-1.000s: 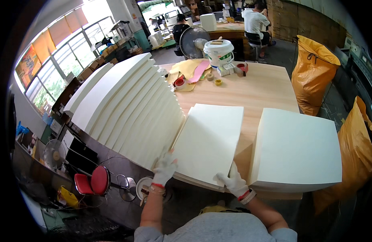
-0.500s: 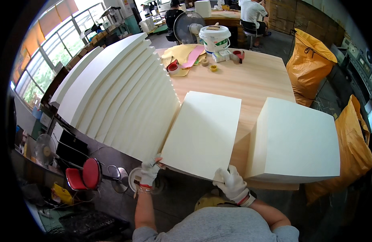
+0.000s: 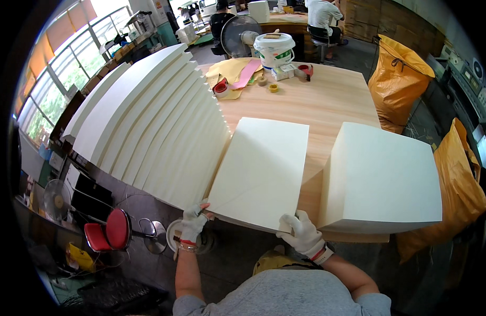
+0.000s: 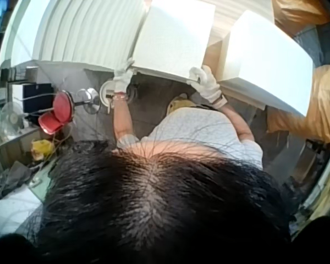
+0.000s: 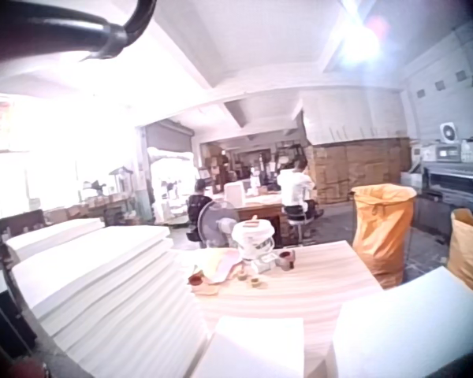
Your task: The person repeatedly picks up a white rectangular panel from a stack on the left and places it onto a growing pile on the right. The person wears white gloves and handles the panels one by one in a repetitive loop throughout the video.
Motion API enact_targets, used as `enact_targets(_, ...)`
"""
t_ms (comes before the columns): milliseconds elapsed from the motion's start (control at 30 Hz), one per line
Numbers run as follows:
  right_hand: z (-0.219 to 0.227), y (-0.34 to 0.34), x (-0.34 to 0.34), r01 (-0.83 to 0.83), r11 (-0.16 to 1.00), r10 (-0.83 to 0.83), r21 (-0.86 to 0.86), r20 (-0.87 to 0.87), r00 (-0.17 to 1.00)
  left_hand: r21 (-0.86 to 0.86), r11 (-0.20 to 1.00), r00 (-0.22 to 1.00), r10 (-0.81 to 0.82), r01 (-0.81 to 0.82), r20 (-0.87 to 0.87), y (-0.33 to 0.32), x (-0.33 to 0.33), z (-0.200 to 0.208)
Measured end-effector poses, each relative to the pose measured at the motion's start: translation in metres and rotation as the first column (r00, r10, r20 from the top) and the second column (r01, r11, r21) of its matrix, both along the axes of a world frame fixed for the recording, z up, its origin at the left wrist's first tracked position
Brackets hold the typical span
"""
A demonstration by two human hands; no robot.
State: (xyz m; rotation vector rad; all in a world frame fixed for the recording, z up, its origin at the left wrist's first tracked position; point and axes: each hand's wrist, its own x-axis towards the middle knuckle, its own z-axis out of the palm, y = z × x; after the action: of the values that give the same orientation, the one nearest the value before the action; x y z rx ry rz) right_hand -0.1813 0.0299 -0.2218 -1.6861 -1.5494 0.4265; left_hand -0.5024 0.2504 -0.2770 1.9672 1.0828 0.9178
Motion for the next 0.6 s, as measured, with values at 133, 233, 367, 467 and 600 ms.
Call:
enact_targets(133, -0.002, -0.002, -0.001, 0.015, 1.000, -0.015, 0.009, -0.006, 1.000, -0.305, 0.937, 0.955, 0.232, -0.169, 0.184, -0.011, 0.018, 0.009)
enact_targets(233, -0.003, -0.002, -0.004, 0.003, 0.992, -0.017, -0.122, -0.117, 0.993, -0.259, 0.938, 0.916, 0.300, -0.232, 0.265, -0.014, 0.026, -0.009)
enact_targets(367, -0.015, -0.009, -0.008, 0.004, 0.998, -0.011, -0.068, -0.101, 0.995, -0.232, 0.936, 0.932, 0.309, -0.263, 0.190, -0.019, 0.022, -0.012)
enact_targets(467, -0.008, -0.010, 0.001, -0.049, 0.999, 0.046, -0.022, -0.133, 0.990, -0.271, 0.929, 0.937, 0.304, -0.252, 0.170, -0.020, 0.025, 0.004)
enact_targets(600, 0.013, -0.045, 0.026, -0.143, 0.977, 0.088, -0.161, -0.308, 0.947, -0.105, 0.932, 0.930, 0.357, -0.348, 0.087, -0.029, 0.018, 0.007)
